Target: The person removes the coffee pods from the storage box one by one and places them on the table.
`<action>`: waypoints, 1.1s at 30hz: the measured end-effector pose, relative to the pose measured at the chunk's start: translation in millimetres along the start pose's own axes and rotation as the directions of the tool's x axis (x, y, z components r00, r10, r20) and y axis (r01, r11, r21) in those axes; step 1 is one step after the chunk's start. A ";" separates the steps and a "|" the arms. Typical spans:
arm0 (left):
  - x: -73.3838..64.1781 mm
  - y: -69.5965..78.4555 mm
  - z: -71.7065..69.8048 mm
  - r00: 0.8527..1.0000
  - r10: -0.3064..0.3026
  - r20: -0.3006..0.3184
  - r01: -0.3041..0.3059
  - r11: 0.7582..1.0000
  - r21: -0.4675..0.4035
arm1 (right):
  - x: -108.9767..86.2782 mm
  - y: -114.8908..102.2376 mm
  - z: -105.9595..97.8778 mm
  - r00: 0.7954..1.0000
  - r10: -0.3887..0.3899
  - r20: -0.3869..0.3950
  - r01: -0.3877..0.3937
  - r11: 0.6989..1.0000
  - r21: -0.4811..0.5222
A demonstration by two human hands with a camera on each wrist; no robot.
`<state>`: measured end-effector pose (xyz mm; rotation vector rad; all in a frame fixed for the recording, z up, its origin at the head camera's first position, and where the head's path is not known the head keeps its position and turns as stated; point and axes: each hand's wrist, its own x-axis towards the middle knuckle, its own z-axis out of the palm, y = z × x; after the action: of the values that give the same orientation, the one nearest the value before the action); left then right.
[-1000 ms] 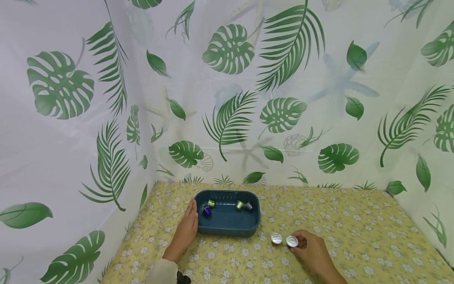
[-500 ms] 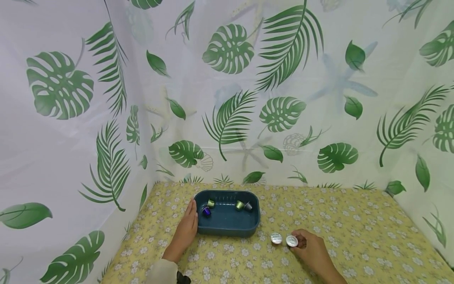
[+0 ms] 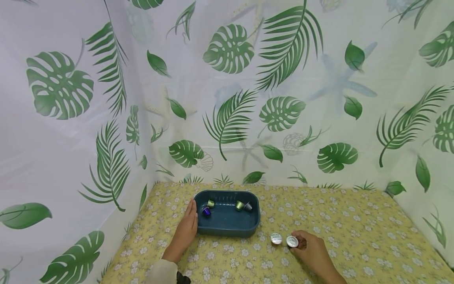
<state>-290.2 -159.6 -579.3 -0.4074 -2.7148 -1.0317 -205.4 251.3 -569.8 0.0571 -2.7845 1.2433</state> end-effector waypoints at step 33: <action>-3.2 3.3 -3.0 1.000 -0.001 0.029 0.002 1.000 -0.017 | -6.9 -11.9 -19.0 0.999 0.000 0.041 -0.001 1.000 0.004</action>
<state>-285.9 -159.8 -576.1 -0.4266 -2.7344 -1.0581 -196.4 257.4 -549.0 0.0830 -2.8165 1.2628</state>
